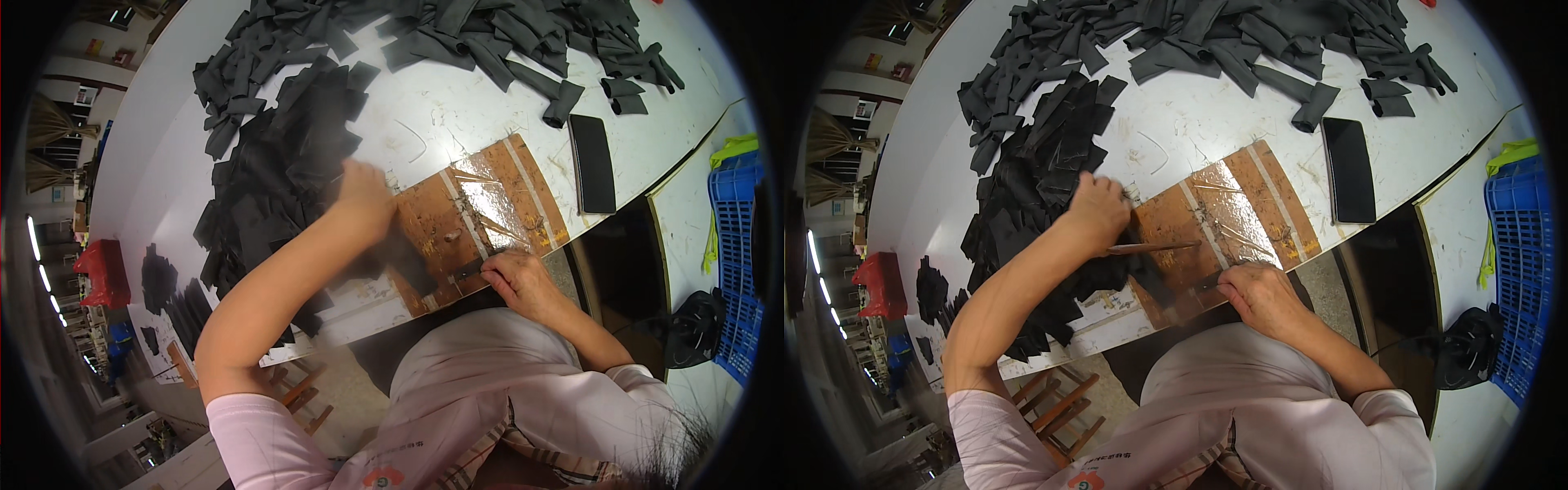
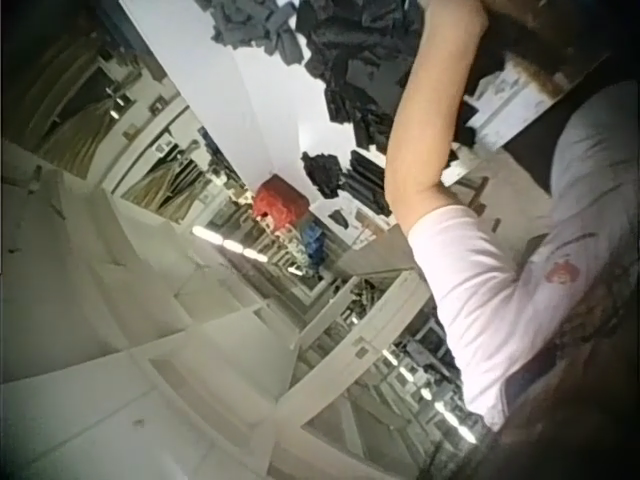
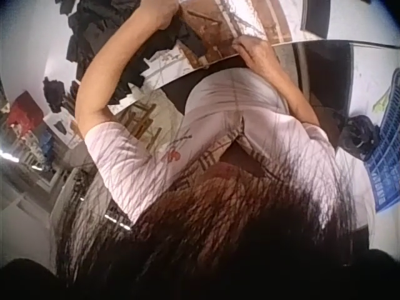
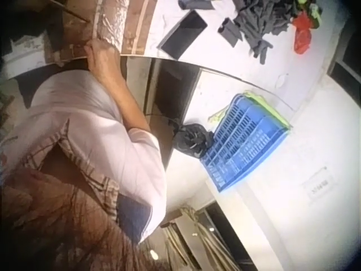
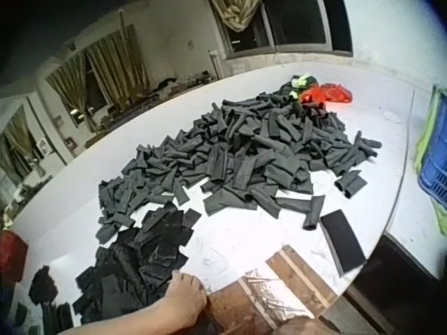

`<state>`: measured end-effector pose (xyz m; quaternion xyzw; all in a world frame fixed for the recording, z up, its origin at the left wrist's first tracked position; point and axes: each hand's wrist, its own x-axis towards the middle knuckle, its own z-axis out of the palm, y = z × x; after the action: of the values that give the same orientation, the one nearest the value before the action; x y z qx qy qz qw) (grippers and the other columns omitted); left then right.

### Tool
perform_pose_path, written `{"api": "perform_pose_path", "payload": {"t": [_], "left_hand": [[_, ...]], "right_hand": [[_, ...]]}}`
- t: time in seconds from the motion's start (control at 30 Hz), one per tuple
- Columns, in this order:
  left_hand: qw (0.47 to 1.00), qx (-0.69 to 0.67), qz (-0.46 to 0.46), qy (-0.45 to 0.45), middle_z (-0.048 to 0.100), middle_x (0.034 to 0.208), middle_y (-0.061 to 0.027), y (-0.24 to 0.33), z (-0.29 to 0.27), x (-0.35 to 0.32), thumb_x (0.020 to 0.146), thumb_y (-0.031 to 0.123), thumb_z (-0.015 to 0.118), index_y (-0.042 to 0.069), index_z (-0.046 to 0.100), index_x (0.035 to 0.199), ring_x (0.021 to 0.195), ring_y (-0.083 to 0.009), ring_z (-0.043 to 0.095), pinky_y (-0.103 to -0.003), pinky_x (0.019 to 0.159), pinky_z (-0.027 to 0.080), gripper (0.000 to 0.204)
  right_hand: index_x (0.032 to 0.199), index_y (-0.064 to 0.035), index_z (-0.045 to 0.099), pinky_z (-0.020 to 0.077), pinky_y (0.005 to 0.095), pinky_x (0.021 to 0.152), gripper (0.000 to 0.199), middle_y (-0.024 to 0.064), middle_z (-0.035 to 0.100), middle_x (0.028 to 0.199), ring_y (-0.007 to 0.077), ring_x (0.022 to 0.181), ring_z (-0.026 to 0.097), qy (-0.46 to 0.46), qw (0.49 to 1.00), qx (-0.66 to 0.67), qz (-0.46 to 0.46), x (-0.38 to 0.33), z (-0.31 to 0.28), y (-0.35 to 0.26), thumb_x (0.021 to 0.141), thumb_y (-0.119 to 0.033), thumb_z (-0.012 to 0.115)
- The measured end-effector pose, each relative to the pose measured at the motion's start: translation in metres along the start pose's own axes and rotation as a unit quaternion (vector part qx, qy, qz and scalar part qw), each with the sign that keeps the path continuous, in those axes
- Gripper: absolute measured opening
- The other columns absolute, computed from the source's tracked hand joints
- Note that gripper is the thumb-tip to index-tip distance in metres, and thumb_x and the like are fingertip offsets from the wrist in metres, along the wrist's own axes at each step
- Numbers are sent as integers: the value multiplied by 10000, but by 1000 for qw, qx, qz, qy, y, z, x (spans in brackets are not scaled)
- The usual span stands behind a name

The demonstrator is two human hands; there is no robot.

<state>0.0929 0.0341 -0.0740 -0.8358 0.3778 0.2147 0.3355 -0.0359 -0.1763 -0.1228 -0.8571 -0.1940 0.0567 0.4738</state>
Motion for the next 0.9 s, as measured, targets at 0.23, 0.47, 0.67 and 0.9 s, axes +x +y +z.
{"api": "perform_pose_path", "payload": {"t": [0.23,0.47,0.67,0.9], "left_hand": [[778,-417,-173,436,511,851,-143,11,31,-45,670,-53,507,6,519,889,715,-256,534,-322,596,414,228],[733,-427,-229,477,503,938,-147,69,47,-33,652,136,652,23,502,980,864,-307,498,-380,700,408,378],[819,-364,-261,359,498,742,-137,79,35,-4,668,92,612,30,515,755,716,-298,525,-390,625,412,145],[709,-454,-260,473,515,595,-76,67,47,-3,705,51,586,7,552,678,524,-220,518,-303,471,395,62]], "right_hand": [[756,6,540,449,368,583,55,143,568,697,309,661,562,14,1000,14,6,4,2,-3,741,-42,562],[778,3,539,452,361,584,60,138,564,687,300,656,564,-16,999,37,-5,8,15,-9,746,-43,561],[775,-5,525,449,383,577,81,146,563,694,314,663,568,-16,1000,25,-4,8,20,-15,732,-55,572],[776,2,533,449,383,575,68,153,562,689,321,654,562,-14,998,53,-6,12,16,-22,734,-42,563]]}}
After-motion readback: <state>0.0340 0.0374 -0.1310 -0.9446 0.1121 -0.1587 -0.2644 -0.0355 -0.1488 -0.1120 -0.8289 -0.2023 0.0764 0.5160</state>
